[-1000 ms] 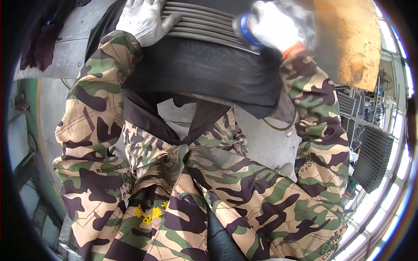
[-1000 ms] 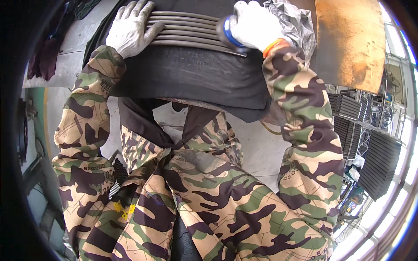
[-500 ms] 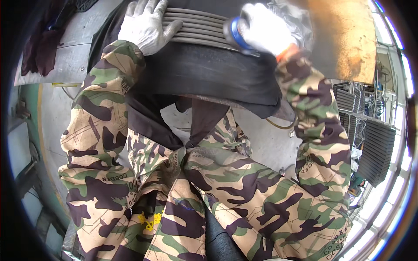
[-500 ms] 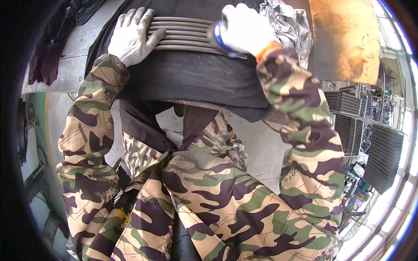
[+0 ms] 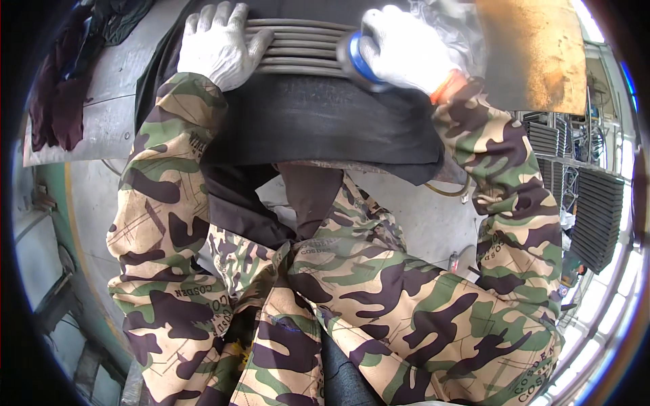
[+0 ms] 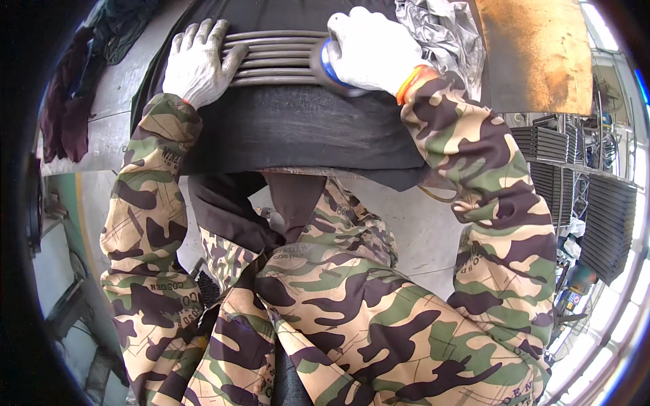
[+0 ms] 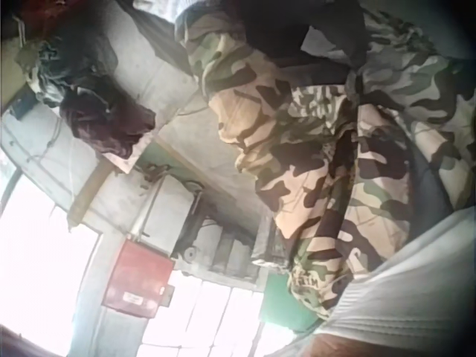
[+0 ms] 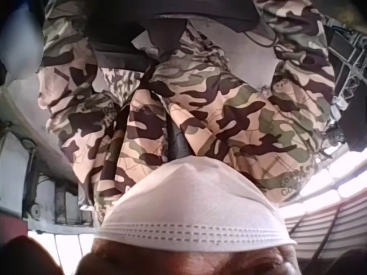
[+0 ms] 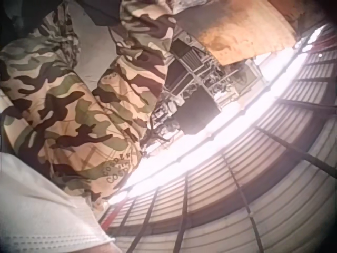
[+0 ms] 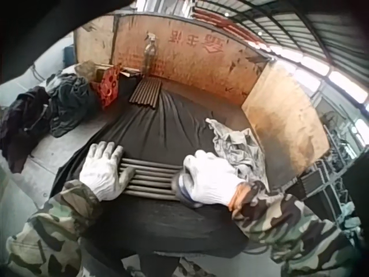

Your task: Sanding the surface of a metal tube assembly using a handheld pneumatic orbital sander.

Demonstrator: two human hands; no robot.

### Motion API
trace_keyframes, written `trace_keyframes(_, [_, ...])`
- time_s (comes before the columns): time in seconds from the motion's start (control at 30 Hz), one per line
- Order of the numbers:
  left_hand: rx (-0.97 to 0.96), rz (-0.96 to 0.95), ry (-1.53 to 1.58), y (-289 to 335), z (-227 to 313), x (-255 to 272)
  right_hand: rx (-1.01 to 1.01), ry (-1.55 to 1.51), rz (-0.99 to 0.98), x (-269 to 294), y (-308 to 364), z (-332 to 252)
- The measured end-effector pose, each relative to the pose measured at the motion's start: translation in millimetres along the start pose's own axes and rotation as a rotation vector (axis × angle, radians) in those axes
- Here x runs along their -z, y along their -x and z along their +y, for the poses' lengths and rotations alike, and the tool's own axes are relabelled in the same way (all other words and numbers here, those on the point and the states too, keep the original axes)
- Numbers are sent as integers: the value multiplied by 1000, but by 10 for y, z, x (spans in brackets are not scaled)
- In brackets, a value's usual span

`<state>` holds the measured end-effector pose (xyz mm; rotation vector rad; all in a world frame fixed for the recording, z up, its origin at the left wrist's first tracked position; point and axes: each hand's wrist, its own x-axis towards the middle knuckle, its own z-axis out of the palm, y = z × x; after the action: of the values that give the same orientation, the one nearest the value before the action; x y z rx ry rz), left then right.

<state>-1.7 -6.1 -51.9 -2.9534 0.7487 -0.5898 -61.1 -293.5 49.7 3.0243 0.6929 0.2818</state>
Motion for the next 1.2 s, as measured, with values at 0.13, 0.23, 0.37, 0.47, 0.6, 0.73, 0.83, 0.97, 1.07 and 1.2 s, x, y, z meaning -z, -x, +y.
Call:
trace_keyframes(0.13, [-29, -45, 14, -71, 127, 136, -91, 15, 56, -98, -99, 245])
trace_keyframes(0.23, [64, -48, 57, -51, 177, 186, -28, 58, 70, -224, 119, 335])
trace_keyframes(0.37, [10, -50, 43, -11, 110, 206, 50, 103, 142, -141, 240, 186])
trace_keyframes(0.47, [11, -40, 14, -12, 47, 158, -79, 44, 83, -65, 0, 155])
trace_keyframes(0.6, [-36, -8, -62, -38, -97, 153, 67, 34, 55, 185, 135, -138])
trace_keyframes(0.73, [-47, 25, -19, -123, -118, 108, -9, 39, 111, 72, -64, 68])
trace_keyframes(0.83, [61, -65, 13, -42, -121, 132, -57, 4, 6, 157, 12, -52])
trace_keyframes(0.97, [-95, 60, -46, -41, -121, 112, -8, 34, 86, 178, 74, 43])
trace_keyframes(1.07, [-2, -11, 7, -19, -119, 73, -69, 6, 35, 159, -39, 114])
trace_keyframes(1.2, [-16, 18, 8, 40, -153, 187, -42, -35, -40, 288, 67, -51])
